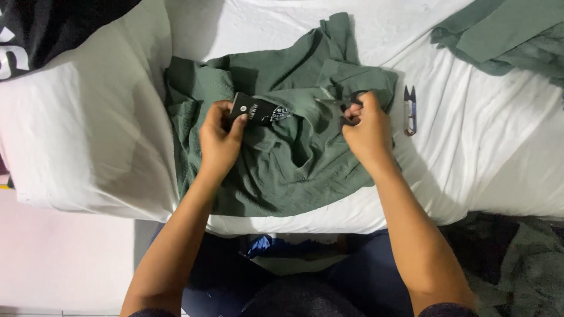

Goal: Trimming and cutting green fabric remnants using scissors and thread nippers.

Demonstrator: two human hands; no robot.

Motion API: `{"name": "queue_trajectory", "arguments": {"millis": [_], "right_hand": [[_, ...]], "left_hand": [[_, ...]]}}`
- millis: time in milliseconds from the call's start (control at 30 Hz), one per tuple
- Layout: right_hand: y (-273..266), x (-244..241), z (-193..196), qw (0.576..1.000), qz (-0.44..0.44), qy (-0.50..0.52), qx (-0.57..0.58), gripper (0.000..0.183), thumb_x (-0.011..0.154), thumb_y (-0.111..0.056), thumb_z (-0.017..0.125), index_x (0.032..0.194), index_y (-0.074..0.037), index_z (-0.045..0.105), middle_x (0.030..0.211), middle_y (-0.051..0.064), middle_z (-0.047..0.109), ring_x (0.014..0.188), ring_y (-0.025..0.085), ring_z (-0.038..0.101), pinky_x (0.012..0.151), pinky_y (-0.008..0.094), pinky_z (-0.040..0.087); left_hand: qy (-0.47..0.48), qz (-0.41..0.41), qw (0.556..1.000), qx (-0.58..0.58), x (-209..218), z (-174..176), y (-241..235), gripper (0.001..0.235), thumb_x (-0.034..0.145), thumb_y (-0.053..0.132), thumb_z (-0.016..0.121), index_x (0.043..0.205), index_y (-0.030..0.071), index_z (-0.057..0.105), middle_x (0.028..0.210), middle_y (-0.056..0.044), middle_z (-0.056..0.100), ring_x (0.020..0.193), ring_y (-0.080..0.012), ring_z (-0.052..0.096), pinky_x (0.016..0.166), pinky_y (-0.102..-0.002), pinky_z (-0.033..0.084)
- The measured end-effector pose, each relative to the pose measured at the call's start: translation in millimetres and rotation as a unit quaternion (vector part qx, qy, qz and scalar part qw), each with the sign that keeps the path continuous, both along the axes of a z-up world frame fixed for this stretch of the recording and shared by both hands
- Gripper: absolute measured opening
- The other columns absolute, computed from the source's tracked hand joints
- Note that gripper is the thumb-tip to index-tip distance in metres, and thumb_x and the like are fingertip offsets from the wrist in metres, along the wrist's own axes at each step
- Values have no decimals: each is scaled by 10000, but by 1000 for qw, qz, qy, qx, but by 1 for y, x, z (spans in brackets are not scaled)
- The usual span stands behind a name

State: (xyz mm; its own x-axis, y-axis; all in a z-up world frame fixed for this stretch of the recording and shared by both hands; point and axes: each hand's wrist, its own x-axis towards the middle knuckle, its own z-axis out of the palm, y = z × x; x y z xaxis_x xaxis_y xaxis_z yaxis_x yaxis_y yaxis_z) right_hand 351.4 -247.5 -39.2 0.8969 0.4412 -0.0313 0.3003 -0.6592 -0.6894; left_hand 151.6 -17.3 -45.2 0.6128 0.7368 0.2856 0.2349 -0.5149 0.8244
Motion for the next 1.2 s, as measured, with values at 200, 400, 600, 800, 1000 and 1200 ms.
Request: {"name": "queue_trajectory", "arguments": {"millis": [200,400,600,800,1000,1200], "right_hand": [[-15,6,16,995,-7,63,77,285,811,-64,756,1040,-79,586,830,67,728,805,219,743,740,376,589],[-29,7,34,986,32,142,84,271,845,-58,745,1038,-90,558,811,27,646,762,170,690,728,363,559],[-41,6,46,974,121,184,50,324,813,-96,766,1084,-13,608,880,98,672,796,177,640,782,383,559],[-20,-4,31,968,51,2,246,230,906,133,674,992,14,496,856,161,659,658,238,720,638,309,648],[-12,4,22,947,5,65,313,271,946,132,648,1023,-23,440,891,134,652,737,168,698,603,253,604],[-8,13,6,952,0,76,295,295,966,100,681,1045,-48,438,888,142,681,646,122,660,588,225,549]], "left_hand": [[-117,-61,985,-113,-33,6,4,147,969,-7,757,1020,45,630,817,-80,644,770,-171,632,694,-320,529],[-119,-146,981,52,-45,35,-12,197,861,-37,829,795,72,679,868,-80,702,919,-310,731,871,-411,555],[-55,-229,959,158,-52,35,-21,258,755,-142,746,865,88,704,892,-90,663,908,-353,702,837,-459,569],[-115,-60,982,135,-23,18,5,155,942,-118,717,998,-6,626,897,-156,608,840,-386,647,736,-455,515],[-145,11,988,-42,4,6,16,104,993,-24,707,1094,-21,683,991,-159,665,994,-266,687,768,-363,620],[-144,15,986,-85,7,6,20,89,1018,-4,683,1102,-28,672,987,-177,658,964,-264,710,738,-383,637]]}}
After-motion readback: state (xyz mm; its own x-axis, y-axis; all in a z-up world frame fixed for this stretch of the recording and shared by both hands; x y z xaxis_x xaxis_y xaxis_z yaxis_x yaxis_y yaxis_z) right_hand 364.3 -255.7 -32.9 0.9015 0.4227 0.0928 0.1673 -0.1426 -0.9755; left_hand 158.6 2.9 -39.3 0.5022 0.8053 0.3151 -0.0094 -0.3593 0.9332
